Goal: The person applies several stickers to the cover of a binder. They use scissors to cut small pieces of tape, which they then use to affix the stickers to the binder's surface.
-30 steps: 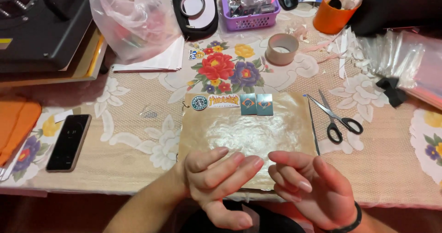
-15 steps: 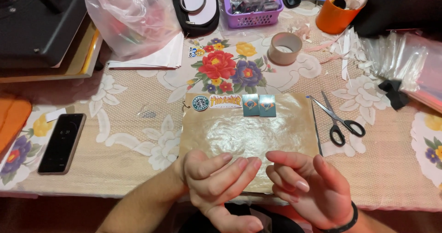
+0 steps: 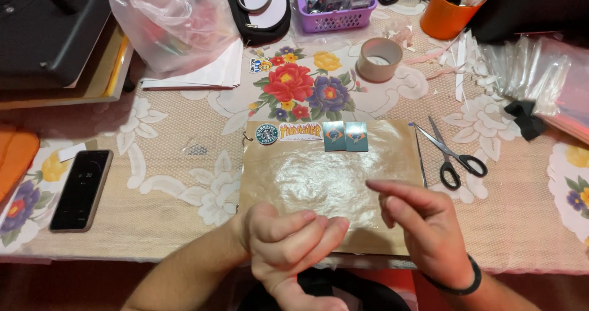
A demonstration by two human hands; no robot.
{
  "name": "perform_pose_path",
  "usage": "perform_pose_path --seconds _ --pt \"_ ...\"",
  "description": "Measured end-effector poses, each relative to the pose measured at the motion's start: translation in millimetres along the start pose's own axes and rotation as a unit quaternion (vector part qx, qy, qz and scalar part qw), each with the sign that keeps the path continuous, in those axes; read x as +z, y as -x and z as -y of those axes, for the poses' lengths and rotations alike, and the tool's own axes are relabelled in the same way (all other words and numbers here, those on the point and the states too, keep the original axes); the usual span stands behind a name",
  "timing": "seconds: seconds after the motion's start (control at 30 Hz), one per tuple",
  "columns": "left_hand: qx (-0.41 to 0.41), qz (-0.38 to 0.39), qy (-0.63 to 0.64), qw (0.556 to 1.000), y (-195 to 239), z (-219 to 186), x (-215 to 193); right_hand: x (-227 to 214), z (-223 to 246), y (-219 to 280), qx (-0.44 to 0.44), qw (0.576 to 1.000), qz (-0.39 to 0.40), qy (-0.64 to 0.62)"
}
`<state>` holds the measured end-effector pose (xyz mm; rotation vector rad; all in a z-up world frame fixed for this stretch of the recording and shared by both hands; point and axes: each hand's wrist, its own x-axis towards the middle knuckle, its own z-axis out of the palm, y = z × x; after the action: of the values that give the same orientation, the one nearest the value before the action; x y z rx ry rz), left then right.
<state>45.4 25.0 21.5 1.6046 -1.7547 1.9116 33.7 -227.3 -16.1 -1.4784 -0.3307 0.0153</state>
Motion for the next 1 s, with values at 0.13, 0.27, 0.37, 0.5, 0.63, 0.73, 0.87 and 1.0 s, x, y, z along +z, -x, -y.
perform_pose_path --seconds 0.13,0.27,0.37,0.5,0.63,0.73,0.87,1.0 --pt "0.056 -0.046 -0.055 0.996 -3.8 3.7 8.1 -3.3 12.8 -19.1 0.117 0.985 0.050 -0.113" --pt "0.072 -0.061 -0.116 0.989 -5.7 1.3 8.9 -3.6 23.9 -27.1 0.232 0.956 0.161 -0.081" --pt "0.085 -0.045 -0.140 0.985 -3.6 0.7 7.0 -0.5 30.5 -30.5 0.245 0.954 0.162 -0.058" --pt "0.099 -0.035 -0.150 0.983 -1.7 2.4 6.5 1.5 41.6 -35.7 0.236 0.961 0.144 0.007" --pt "0.067 -0.027 -0.159 0.985 4.0 -8.0 0.1 2.8 47.7 -35.7 0.204 0.967 0.149 0.035" --pt "-0.107 0.060 0.029 0.992 -6.5 -18.4 -8.9 5.5 53.6 -33.8 0.110 0.979 0.151 0.079" --pt "-0.393 0.068 0.059 0.915 -18.1 -30.6 -1.8 10.4 65.0 -33.8 -0.053 0.964 0.146 0.215" --pt "-0.562 0.079 0.209 0.797 -24.4 -35.5 -3.6 16.2 71.7 -33.8 -0.151 0.940 0.139 0.273"
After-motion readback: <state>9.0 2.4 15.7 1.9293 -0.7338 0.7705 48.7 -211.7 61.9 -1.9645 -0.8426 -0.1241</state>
